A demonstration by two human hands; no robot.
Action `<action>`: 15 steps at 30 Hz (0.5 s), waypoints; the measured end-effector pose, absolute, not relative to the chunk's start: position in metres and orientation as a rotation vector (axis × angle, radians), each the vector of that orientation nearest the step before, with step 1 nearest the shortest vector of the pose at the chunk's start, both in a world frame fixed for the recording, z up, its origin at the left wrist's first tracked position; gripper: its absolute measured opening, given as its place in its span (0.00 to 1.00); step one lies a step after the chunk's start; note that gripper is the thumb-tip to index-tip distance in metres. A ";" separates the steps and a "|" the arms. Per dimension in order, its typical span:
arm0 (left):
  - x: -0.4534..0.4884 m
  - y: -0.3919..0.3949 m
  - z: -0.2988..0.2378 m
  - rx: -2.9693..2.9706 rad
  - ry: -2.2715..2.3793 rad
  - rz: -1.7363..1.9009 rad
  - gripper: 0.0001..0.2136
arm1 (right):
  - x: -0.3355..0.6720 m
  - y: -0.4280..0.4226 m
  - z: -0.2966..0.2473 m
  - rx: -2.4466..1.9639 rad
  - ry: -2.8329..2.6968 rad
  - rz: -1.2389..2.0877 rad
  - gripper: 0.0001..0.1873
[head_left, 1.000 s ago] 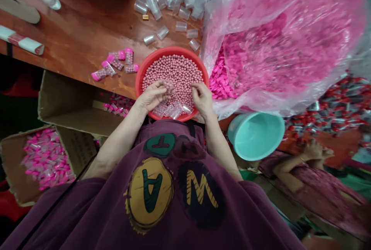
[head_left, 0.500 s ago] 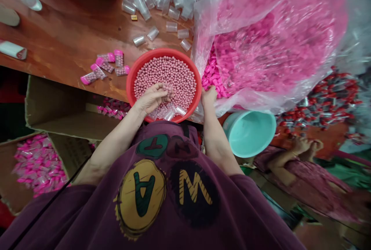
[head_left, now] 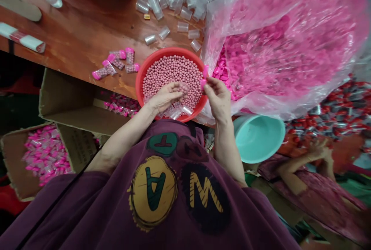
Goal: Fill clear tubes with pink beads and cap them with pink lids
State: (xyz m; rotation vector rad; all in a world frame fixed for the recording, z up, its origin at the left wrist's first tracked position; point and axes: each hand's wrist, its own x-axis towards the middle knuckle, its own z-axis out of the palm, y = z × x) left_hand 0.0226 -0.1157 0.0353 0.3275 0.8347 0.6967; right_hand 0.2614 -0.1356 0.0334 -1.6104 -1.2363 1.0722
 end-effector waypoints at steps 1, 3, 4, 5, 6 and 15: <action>0.024 -0.116 0.035 0.331 0.846 0.703 0.19 | 0.246 -0.133 0.042 -1.569 -1.282 1.089 0.26; 0.024 -0.116 0.035 0.342 0.866 0.717 0.18 | 0.222 -0.130 0.055 -1.552 -1.350 1.081 0.26; 0.024 -0.117 0.036 0.347 0.871 0.725 0.18 | 0.214 -0.129 0.059 -1.560 -1.371 1.072 0.25; 0.023 -0.117 0.037 0.349 0.873 0.733 0.18 | 0.209 -0.128 0.061 -1.570 -1.385 1.062 0.25; 0.023 -0.118 0.038 0.347 0.873 0.745 0.18 | 0.206 -0.127 0.061 -1.576 -1.393 1.051 0.24; 0.014 -0.126 0.046 0.344 0.904 0.732 0.19 | 0.196 -0.129 0.067 -1.555 -1.540 0.878 0.20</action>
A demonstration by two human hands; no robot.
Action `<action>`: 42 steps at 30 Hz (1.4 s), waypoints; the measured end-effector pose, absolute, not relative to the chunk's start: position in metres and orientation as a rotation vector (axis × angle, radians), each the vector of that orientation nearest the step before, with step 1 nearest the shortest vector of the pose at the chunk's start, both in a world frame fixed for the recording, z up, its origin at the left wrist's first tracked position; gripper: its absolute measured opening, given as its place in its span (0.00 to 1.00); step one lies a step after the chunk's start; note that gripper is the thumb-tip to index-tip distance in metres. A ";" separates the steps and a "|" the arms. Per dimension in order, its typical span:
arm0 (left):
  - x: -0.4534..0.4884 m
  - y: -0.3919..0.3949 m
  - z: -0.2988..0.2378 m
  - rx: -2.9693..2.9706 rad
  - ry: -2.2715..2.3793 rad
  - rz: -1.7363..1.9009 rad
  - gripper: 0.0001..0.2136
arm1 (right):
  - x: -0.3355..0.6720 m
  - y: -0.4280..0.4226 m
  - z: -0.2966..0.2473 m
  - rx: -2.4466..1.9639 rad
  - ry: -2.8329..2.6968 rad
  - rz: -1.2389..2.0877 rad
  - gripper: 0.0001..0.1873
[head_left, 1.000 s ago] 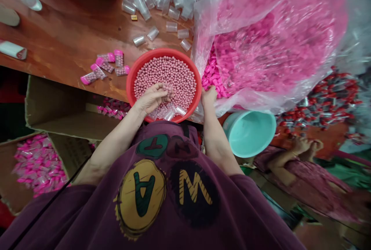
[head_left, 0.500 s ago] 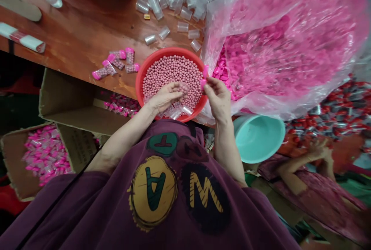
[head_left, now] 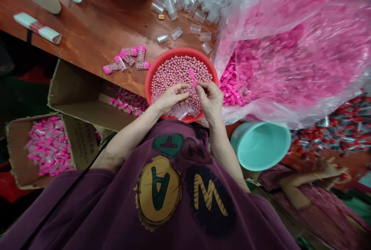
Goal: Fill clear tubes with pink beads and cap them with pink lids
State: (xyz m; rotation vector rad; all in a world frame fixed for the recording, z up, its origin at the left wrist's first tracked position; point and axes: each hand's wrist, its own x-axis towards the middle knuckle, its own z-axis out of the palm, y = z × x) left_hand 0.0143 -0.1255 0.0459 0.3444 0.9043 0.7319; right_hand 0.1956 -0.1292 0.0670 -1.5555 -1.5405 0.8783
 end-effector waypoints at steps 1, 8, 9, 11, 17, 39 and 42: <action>0.014 -0.126 0.045 0.344 0.915 0.736 0.19 | 0.194 -0.129 0.069 -1.554 -1.567 0.864 0.20; 0.013 -0.132 0.041 0.328 0.917 0.770 0.17 | 0.196 -0.134 0.074 -1.583 -1.597 0.881 0.22; 0.014 -0.132 0.041 0.329 0.902 0.778 0.17 | 0.196 -0.135 0.074 -1.583 -1.590 0.885 0.22; 0.015 -0.132 0.042 0.324 0.885 0.793 0.17 | 0.196 -0.137 0.076 -1.569 -1.583 0.877 0.22; 0.015 -0.129 0.044 0.303 0.916 0.794 0.15 | 0.192 -0.135 0.079 -1.574 -1.566 0.839 0.23; 0.026 -0.128 0.071 0.200 0.960 0.897 0.10 | 0.181 -0.139 0.068 -1.425 -1.583 0.767 0.19; 0.020 -0.125 0.071 0.271 0.864 0.806 0.13 | 0.185 -0.129 0.060 -1.465 -1.297 1.101 0.24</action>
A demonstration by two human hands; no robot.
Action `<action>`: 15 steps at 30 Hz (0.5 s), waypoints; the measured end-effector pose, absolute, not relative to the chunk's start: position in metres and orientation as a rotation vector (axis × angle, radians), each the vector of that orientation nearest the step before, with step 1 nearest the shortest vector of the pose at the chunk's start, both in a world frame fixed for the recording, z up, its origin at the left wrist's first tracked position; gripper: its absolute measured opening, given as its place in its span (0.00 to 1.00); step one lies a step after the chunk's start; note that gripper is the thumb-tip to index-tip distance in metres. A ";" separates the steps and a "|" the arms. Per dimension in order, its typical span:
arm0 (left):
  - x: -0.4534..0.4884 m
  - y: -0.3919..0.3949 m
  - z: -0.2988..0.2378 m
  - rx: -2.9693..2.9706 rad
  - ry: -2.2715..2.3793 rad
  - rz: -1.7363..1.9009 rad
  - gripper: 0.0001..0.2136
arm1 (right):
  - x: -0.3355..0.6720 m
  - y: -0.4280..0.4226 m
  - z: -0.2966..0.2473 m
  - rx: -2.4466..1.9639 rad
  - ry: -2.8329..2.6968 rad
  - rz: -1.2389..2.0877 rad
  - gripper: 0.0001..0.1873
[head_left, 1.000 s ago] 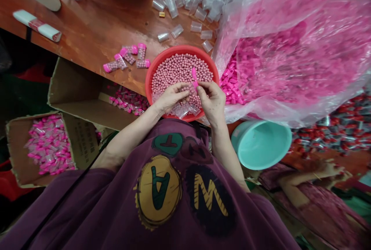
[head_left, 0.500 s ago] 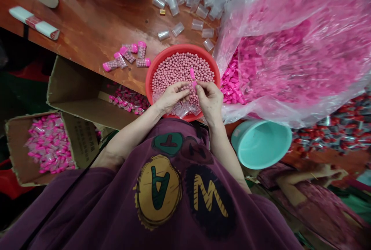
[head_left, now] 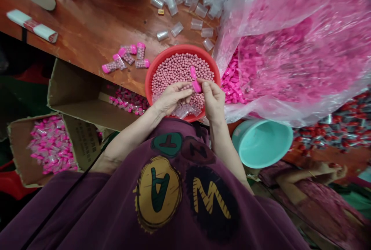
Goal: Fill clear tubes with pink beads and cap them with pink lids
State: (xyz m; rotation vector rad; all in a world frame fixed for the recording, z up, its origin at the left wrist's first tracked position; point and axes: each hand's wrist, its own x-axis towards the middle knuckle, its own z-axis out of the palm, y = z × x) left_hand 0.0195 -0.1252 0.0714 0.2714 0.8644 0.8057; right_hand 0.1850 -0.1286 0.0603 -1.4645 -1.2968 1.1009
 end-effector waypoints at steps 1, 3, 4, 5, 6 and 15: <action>0.018 -0.124 0.070 0.297 0.838 0.755 0.14 | 0.185 -0.124 0.056 -1.468 -1.177 1.221 0.27; 0.016 -0.124 0.066 0.325 0.815 0.664 0.14 | 0.182 -0.113 0.050 -1.431 -0.994 1.433 0.32; 0.016 -0.123 0.064 0.321 0.817 0.645 0.14 | 0.181 -0.109 0.049 -1.399 -0.957 1.508 0.34; 0.015 -0.123 0.063 0.306 0.826 0.650 0.13 | 0.180 -0.106 0.049 -1.370 -0.956 1.548 0.35; 0.014 -0.122 0.061 0.282 0.839 0.675 0.12 | 0.180 -0.104 0.051 -1.351 -0.986 1.547 0.35; 0.017 -0.119 0.064 0.064 0.841 0.742 0.02 | 0.198 -0.135 0.049 -1.329 -1.941 0.905 0.55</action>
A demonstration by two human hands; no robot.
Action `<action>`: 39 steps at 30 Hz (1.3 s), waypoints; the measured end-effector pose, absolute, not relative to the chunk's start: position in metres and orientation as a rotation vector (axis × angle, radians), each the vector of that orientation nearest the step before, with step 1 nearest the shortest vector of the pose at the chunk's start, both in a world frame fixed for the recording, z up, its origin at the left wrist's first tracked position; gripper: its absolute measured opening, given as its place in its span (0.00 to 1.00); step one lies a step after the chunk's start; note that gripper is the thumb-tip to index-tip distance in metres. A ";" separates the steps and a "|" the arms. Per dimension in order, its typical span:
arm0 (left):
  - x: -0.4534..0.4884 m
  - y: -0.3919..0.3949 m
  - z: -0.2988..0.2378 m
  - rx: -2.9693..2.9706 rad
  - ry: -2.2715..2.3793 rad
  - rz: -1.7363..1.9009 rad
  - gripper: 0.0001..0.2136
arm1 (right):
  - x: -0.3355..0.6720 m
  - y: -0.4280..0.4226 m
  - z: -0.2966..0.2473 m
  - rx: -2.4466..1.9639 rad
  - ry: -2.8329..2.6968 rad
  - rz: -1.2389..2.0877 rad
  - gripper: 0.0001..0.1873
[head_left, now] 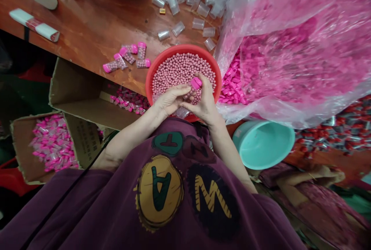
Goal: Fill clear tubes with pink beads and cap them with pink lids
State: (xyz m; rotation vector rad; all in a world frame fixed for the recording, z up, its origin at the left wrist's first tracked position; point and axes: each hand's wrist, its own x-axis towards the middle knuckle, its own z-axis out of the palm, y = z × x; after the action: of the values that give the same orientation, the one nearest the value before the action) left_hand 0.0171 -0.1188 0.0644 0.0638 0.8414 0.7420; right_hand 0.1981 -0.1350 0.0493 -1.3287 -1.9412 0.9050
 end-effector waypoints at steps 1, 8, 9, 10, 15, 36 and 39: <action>0.020 -0.119 0.066 0.036 0.841 0.733 0.01 | 0.198 -0.136 0.045 -1.361 -1.981 0.842 0.56; 0.027 -0.124 0.077 -0.118 0.880 0.742 0.07 | 0.198 -0.134 0.033 -1.371 -2.072 0.684 0.48; 0.027 -0.125 0.077 -0.132 0.882 0.744 0.07 | 0.199 -0.135 0.033 -1.360 -2.077 0.665 0.47; 0.027 -0.126 0.075 -0.137 0.881 0.745 0.06 | 0.200 -0.136 0.032 -1.358 -2.079 0.642 0.46; 0.026 -0.130 0.063 0.024 0.884 0.734 0.02 | 0.198 -0.140 0.026 -1.429 -2.095 0.624 0.40; -0.128 -0.095 0.027 0.386 1.576 1.173 0.14 | 0.138 -0.136 0.024 -1.333 -2.316 1.100 0.22; -0.111 -0.109 0.050 0.476 1.257 1.081 0.19 | 0.122 -0.123 0.031 -1.276 -1.927 1.279 0.32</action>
State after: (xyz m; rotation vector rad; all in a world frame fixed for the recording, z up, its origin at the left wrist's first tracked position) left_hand -0.1109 -0.1091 0.0500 0.4761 1.2568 1.0811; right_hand 0.1224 -0.1230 0.0307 -1.2759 -1.9268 1.2790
